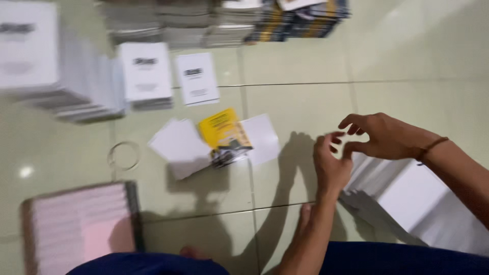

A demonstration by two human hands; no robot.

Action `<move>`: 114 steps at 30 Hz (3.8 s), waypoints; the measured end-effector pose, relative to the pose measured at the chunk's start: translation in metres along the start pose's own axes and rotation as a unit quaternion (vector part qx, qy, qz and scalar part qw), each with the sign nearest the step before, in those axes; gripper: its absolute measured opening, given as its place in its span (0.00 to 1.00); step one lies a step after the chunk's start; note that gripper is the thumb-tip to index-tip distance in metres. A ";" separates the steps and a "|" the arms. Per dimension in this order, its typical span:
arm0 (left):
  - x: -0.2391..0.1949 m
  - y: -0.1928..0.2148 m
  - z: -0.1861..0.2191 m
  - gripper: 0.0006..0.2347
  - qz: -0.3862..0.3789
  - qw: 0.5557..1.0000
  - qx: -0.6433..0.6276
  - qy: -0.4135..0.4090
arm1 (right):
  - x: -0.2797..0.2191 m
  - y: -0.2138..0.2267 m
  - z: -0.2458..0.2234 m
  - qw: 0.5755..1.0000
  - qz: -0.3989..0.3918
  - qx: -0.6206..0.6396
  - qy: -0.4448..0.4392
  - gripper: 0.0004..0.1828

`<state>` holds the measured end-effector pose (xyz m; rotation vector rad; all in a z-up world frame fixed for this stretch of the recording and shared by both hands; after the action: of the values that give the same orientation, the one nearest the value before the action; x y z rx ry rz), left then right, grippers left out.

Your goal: The person sits on the floor and assembles small spiral notebooks by hand. They insert spiral bindings into the holes of stacked paper sheets, then place the completed notebooks into a pink box.

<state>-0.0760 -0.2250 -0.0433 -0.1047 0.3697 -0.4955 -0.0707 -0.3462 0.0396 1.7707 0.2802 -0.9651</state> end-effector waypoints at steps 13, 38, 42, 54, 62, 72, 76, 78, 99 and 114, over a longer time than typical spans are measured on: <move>0.037 0.276 -0.017 0.07 0.447 0.881 -0.139 -0.063 | 0.152 0.037 -0.265 0.930 0.066 -0.164 0.322 0.23; 0.039 0.328 -0.046 0.06 0.489 0.849 -0.189 0.064 | 0.335 -0.001 -0.242 0.956 0.212 -0.071 0.190 0.35; 0.045 0.323 -0.041 0.06 0.487 0.849 -0.200 0.050 | 0.381 -0.024 -0.195 0.982 0.181 0.046 -0.015 0.63; 0.050 0.323 -0.051 0.04 0.501 0.849 -0.168 0.027 | 0.331 -0.002 -0.257 0.973 0.159 0.113 -0.121 0.60; 0.044 0.312 -0.043 0.03 0.480 0.856 -0.188 0.024 | 0.313 0.008 -0.250 0.913 0.119 0.389 0.013 0.28; 0.035 0.286 0.006 0.17 0.347 0.928 -0.088 -0.100 | 0.181 -0.026 -0.195 0.807 0.185 0.550 0.108 0.19; 0.047 0.270 0.024 0.27 0.306 0.938 -0.075 -0.143 | 0.201 -0.099 -0.148 0.768 0.281 0.533 0.218 0.22; 0.052 0.264 0.033 0.32 0.272 0.946 -0.066 -0.163 | 0.199 -0.124 -0.155 0.738 0.289 0.550 0.263 0.26; 0.052 0.238 -0.001 0.15 0.348 0.928 -0.049 -0.125 | 0.150 -0.135 -0.191 0.676 0.297 0.558 0.379 0.17; 0.071 0.259 -0.037 0.19 0.144 0.958 0.021 -0.248 | 0.161 -0.139 -0.185 0.649 0.319 0.562 0.400 0.13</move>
<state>0.0835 -0.0331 -0.1484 -0.1271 -0.1190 -0.1758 0.0378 -0.1668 -0.1486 3.0493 -0.5525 0.4259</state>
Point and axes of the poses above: each hand's wrist, its own x-axis towards the middle knuckle, its own y-axis out of the back of the hand, z = x × y, the point moved 6 cm from there along x, towards the middle knuckle, and after that the axes turned 3 degrees about y, right-handed, at the moved point
